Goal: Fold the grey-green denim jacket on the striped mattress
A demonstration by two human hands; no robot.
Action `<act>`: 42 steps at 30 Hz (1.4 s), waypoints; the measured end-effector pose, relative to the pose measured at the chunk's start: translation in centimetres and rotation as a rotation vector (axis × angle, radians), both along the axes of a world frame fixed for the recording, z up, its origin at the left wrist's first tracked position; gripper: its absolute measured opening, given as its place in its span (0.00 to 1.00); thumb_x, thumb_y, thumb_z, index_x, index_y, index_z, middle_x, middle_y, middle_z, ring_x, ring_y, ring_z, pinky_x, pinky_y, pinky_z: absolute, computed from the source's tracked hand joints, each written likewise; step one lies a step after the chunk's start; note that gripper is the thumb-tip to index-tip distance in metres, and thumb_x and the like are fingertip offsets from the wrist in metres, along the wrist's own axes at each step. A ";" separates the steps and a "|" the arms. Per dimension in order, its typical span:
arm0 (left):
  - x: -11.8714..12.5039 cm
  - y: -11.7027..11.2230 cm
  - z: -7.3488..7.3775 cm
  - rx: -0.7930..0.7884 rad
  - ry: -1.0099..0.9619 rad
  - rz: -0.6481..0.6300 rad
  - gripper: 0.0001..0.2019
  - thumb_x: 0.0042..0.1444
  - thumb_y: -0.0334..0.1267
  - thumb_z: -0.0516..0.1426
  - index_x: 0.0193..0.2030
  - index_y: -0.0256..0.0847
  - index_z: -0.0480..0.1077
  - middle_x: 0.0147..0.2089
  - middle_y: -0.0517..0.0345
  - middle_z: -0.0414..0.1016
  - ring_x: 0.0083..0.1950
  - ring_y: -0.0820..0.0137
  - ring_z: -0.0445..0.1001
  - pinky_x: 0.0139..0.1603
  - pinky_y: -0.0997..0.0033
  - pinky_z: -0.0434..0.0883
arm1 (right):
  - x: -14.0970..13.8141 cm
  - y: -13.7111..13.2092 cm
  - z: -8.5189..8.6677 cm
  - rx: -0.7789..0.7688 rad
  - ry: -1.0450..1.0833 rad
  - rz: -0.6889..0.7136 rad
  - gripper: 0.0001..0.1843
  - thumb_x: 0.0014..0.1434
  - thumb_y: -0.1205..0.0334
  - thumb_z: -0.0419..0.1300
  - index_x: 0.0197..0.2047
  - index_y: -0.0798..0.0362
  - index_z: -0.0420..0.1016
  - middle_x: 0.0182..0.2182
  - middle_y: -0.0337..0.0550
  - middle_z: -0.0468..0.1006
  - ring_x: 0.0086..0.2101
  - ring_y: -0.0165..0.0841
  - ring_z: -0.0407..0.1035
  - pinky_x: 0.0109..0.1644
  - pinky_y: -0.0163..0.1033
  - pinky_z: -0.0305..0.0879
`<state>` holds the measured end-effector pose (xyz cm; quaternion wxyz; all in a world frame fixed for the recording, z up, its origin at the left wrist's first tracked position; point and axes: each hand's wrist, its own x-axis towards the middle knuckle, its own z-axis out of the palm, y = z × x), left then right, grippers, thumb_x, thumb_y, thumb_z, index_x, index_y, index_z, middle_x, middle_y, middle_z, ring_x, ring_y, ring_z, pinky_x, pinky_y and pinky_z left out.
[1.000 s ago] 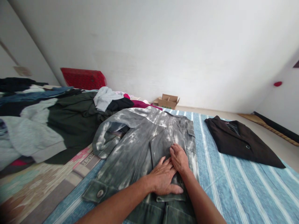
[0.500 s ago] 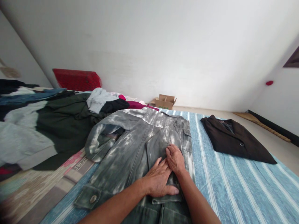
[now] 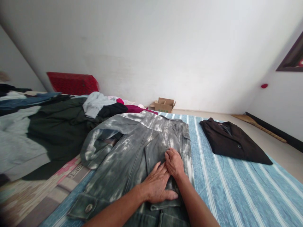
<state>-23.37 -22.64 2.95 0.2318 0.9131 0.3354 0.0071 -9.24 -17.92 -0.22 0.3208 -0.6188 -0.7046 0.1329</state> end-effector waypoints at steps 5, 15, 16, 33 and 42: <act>-0.1 0.1 -0.1 -0.022 -0.009 0.002 0.48 0.53 0.66 0.47 0.70 0.35 0.35 0.72 0.40 0.34 0.71 0.54 0.31 0.67 0.47 0.34 | -0.1 0.1 -0.2 0.006 0.014 -0.001 0.21 0.64 0.56 0.44 0.39 0.52 0.77 0.50 0.49 0.73 0.52 0.35 0.66 0.58 0.39 0.58; -0.4 0.3 -0.2 -0.039 -0.049 -0.010 0.47 0.53 0.65 0.48 0.70 0.37 0.36 0.72 0.40 0.34 0.71 0.54 0.30 0.67 0.45 0.34 | -0.1 0.0 -0.2 0.002 0.022 0.021 0.20 0.64 0.57 0.44 0.37 0.50 0.77 0.47 0.46 0.74 0.52 0.36 0.66 0.58 0.40 0.58; -0.4 0.4 -0.2 -0.044 -0.052 -0.014 0.47 0.53 0.65 0.48 0.70 0.37 0.36 0.72 0.40 0.35 0.71 0.54 0.31 0.67 0.45 0.34 | -0.1 0.0 -0.2 0.002 0.022 0.023 0.20 0.64 0.57 0.44 0.37 0.50 0.77 0.47 0.46 0.74 0.52 0.36 0.66 0.58 0.40 0.58; -0.5 8.2 4.7 0.259 0.040 0.119 0.12 0.57 0.35 0.48 0.41 0.37 0.71 0.45 0.51 0.75 0.47 0.63 0.73 0.49 0.65 0.67 | -0.6 -0.1 0.2 0.015 0.050 0.016 0.15 0.61 0.62 0.48 0.41 0.52 0.76 0.51 0.49 0.72 0.53 0.37 0.64 0.59 0.41 0.57; 7.3 15.7 2.4 0.396 0.079 0.230 0.13 0.60 0.34 0.47 0.47 0.34 0.68 0.53 0.45 0.69 0.57 0.61 0.64 0.59 0.63 0.60 | -1.0 -0.2 0.6 0.094 0.088 0.038 0.16 0.56 0.69 0.50 0.44 0.52 0.74 0.47 0.46 0.73 0.50 0.36 0.66 0.57 0.40 0.59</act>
